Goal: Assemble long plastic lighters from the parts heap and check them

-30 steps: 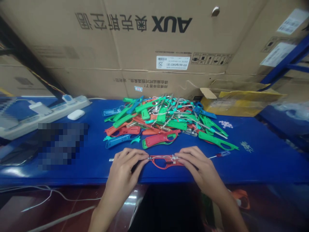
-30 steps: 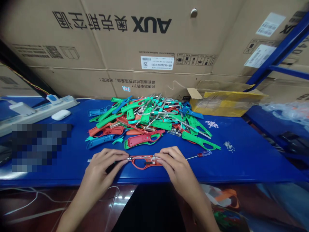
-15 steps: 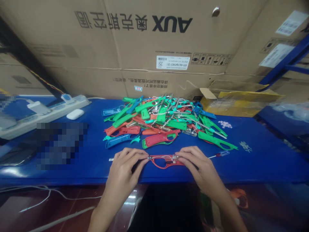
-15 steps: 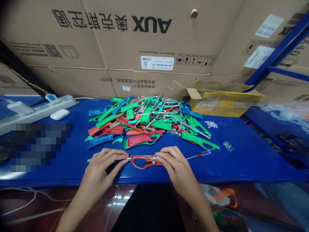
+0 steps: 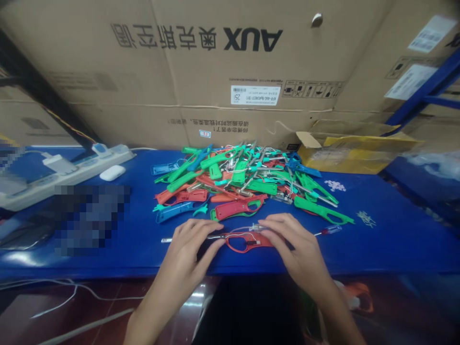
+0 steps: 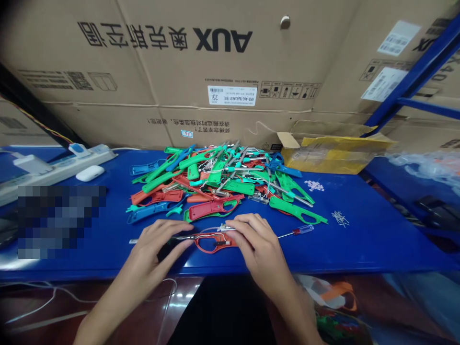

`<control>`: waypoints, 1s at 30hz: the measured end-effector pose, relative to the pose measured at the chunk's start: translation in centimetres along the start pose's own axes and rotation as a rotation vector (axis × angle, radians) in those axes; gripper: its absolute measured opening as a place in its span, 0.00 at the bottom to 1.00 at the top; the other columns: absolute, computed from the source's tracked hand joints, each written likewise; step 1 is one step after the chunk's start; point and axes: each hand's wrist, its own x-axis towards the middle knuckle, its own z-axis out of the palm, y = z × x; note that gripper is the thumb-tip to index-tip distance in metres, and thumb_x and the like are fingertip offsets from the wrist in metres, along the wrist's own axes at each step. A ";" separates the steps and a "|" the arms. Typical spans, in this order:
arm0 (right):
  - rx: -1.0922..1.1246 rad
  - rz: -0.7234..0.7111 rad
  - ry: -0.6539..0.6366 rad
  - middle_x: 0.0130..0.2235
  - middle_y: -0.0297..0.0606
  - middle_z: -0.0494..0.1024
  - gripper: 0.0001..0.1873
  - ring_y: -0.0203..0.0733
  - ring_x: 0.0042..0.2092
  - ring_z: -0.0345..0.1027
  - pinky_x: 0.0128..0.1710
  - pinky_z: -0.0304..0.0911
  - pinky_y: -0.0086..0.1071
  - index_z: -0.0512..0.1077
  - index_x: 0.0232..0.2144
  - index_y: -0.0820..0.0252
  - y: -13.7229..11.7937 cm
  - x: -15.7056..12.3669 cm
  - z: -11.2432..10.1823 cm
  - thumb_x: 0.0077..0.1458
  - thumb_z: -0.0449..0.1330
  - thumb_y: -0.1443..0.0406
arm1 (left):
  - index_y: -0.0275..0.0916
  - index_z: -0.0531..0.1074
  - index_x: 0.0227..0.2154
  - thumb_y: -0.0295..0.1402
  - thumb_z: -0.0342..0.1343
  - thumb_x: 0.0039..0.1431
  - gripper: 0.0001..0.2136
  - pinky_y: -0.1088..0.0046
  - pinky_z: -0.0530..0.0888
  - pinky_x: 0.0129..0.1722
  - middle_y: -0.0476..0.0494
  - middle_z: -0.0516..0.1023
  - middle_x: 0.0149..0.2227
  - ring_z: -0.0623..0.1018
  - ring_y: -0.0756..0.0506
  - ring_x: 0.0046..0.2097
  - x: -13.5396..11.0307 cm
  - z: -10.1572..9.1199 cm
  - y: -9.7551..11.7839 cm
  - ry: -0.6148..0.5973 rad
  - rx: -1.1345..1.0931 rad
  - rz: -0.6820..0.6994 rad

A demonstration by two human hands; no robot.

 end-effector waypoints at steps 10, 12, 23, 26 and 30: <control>0.074 0.016 -0.014 0.40 0.36 0.81 0.07 0.41 0.43 0.74 0.45 0.68 0.36 0.77 0.43 0.54 0.1 -0.1 0.4 0.67 0.58 0.67 | 0.43 0.75 0.45 0.33 0.56 0.70 0.05 0.61 0.65 0.51 0.48 0.82 0.46 0.75 0.44 0.46 3.7 1.9 2.4 -0.025 -0.027 0.242; 0.091 0.012 -0.013 0.40 0.37 0.81 0.07 0.42 0.43 0.74 0.45 0.69 0.36 0.77 0.44 0.54 0.1 0.0 0.3 0.67 0.58 0.68 | 0.43 0.75 0.45 0.31 0.55 0.71 0.05 0.62 0.65 0.51 0.49 0.82 0.44 0.74 0.45 0.45 3.9 2.1 2.4 -0.005 -0.050 0.257; 0.096 0.017 -0.019 0.41 0.37 0.80 0.07 0.42 0.44 0.73 0.44 0.70 0.34 0.77 0.43 0.54 0.0 0.0 0.5 0.65 0.60 0.69 | 0.42 0.78 0.43 0.30 0.58 0.69 0.05 0.61 0.65 0.51 0.51 0.84 0.42 0.75 0.45 0.44 4.3 2.4 1.8 0.027 -0.060 0.259; 0.091 0.031 -0.020 0.41 0.38 0.80 0.07 0.43 0.44 0.74 0.44 0.70 0.36 0.77 0.43 0.54 0.0 0.1 0.5 0.66 0.60 0.68 | 0.43 0.78 0.43 0.32 0.57 0.69 0.05 0.61 0.66 0.51 0.50 0.84 0.41 0.75 0.45 0.44 4.3 2.6 1.9 0.031 -0.039 0.252; 0.092 0.065 -0.018 0.41 0.39 0.80 0.07 0.43 0.43 0.76 0.44 0.72 0.36 0.77 0.42 0.54 -0.1 0.2 0.6 0.66 0.59 0.66 | 0.42 0.76 0.46 0.33 0.57 0.70 0.07 0.60 0.67 0.52 0.47 0.83 0.45 0.75 0.44 0.46 3.9 2.6 1.8 0.033 -0.018 0.251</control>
